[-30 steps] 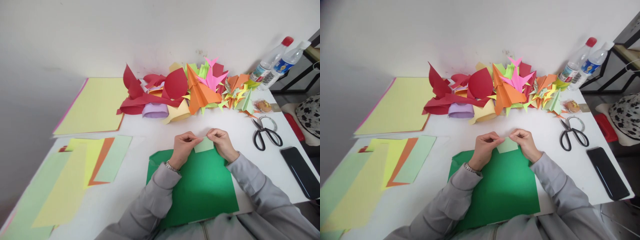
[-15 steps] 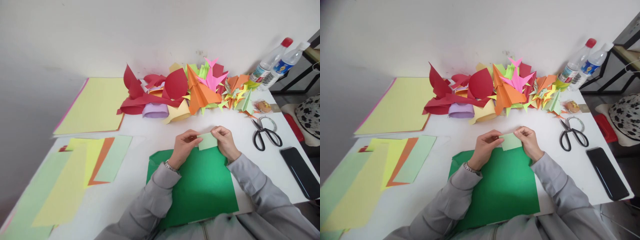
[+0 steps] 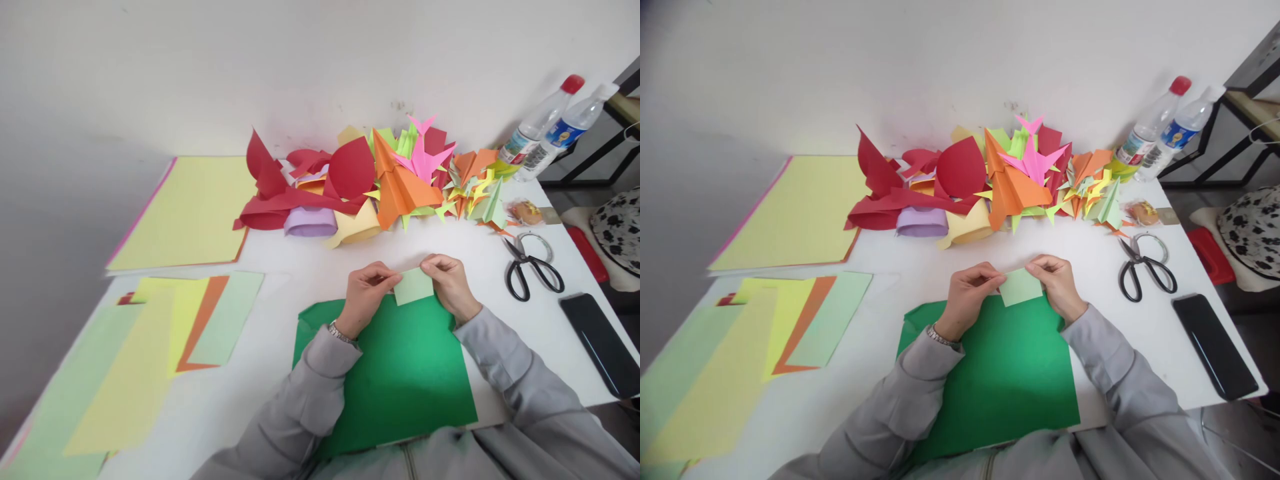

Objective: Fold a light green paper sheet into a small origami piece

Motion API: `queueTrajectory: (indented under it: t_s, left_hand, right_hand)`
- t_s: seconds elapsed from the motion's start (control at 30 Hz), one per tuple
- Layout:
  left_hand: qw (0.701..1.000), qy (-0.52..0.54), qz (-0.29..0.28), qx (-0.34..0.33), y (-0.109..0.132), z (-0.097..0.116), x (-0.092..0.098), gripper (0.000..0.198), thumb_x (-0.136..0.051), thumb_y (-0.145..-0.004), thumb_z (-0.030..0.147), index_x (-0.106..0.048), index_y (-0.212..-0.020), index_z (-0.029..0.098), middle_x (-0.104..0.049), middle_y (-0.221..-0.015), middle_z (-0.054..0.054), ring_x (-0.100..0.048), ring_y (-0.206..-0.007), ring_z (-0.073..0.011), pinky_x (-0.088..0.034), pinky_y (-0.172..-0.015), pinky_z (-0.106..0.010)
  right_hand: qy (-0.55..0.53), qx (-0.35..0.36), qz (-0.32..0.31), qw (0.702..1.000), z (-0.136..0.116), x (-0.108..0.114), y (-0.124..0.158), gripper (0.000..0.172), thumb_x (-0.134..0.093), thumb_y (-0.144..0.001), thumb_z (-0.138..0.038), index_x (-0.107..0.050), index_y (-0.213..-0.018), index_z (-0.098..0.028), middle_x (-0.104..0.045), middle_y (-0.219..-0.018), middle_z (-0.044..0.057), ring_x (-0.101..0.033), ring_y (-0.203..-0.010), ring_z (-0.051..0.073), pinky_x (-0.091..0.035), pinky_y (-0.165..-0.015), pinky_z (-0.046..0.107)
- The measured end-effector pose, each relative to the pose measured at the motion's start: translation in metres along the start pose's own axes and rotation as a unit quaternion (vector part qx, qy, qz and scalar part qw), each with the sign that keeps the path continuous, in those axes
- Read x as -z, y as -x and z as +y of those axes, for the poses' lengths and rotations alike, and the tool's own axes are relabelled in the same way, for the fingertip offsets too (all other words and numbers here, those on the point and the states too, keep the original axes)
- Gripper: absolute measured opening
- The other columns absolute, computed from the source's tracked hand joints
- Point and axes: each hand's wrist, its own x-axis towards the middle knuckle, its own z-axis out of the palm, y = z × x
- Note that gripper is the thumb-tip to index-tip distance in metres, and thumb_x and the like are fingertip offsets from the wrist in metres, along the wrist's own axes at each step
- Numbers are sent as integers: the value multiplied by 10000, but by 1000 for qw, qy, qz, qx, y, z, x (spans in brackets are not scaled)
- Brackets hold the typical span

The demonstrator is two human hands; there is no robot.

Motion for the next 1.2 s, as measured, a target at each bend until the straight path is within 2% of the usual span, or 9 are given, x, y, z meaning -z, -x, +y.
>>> queueTrajectory:
  t_s: [0.2,0.37,0.5,0.6,0.73,0.87,0.97,1.1,1.2]
  left_hand:
    - [1000,10,4,3,1,0,-2,168,-790,-630,301,-695,-600,166,-580,-570,17,-518,-509,-92,-450,-501,-227]
    - [1000,14,3,9,1,-1,-3,153,-785,-633,288,-699,-596,167,-586,-558,19,-518,-490,-88,-447,-487,-226]
    - [999,28,15,23,1,-1,-1,155,-785,-627,282,-695,-597,159,-592,-564,18,-520,-488,-83,-455,-474,-216]
    - [996,60,45,43,-1,-2,1,180,-792,-612,291,-676,-609,154,-585,-586,23,-531,-487,-79,-471,-457,-209]
    - [990,92,85,66,-3,-3,1,220,-805,-581,298,-649,-629,150,-583,-605,32,-535,-482,-75,-490,-450,-209]
    - [990,94,85,69,-3,-3,0,239,-800,-586,302,-624,-647,153,-589,-625,33,-546,-522,-81,-499,-486,-213]
    - [993,72,72,57,-3,-3,-1,233,-789,-607,299,-617,-667,154,-596,-643,27,-555,-564,-90,-489,-525,-216]
    - [999,15,33,10,-2,-3,-1,207,-779,-631,275,-628,-701,153,-596,-667,19,-538,-598,-93,-457,-565,-217]
    - [999,-15,0,-31,-2,-6,-1,170,-761,-663,260,-658,-758,163,-597,-706,7,-538,-627,-108,-445,-575,-231]
  right_hand:
    - [-24,-14,29,999,-4,-5,1,206,-820,-583,-345,-669,-573,-207,-616,-581,-13,-499,-529,126,-403,-505,269]
    - [-25,-14,24,999,-5,-7,3,257,-813,-596,-361,-624,-517,-206,-566,-529,-27,-461,-495,114,-370,-475,261]
    - [-37,-21,37,998,-2,-5,0,244,-792,-641,-396,-653,-573,-208,-589,-543,-26,-472,-486,115,-376,-480,268]
    - [-62,-11,42,997,0,-2,-3,279,-746,-692,-464,-669,-606,-210,-609,-561,-15,-498,-508,122,-411,-519,276]
    - [-62,-17,9,998,0,0,-4,238,-758,-684,-447,-690,-692,-219,-662,-647,-10,-553,-571,131,-454,-605,282]
    - [-22,-31,-23,999,0,0,-1,225,-787,-667,-368,-689,-810,-224,-687,-731,-18,-589,-610,127,-468,-623,264]
    - [10,-26,-26,999,2,1,-1,233,-764,-693,-378,-677,-831,-212,-676,-731,-18,-581,-597,117,-468,-594,245]
    - [84,26,-5,996,2,0,1,194,-711,-744,-392,-671,-794,-209,-617,-637,-39,-510,-516,99,-431,-511,231]
    - [159,154,20,975,-1,-3,5,126,-665,-796,-342,-679,-801,-218,-630,-704,-14,-556,-625,131,-464,-590,264]
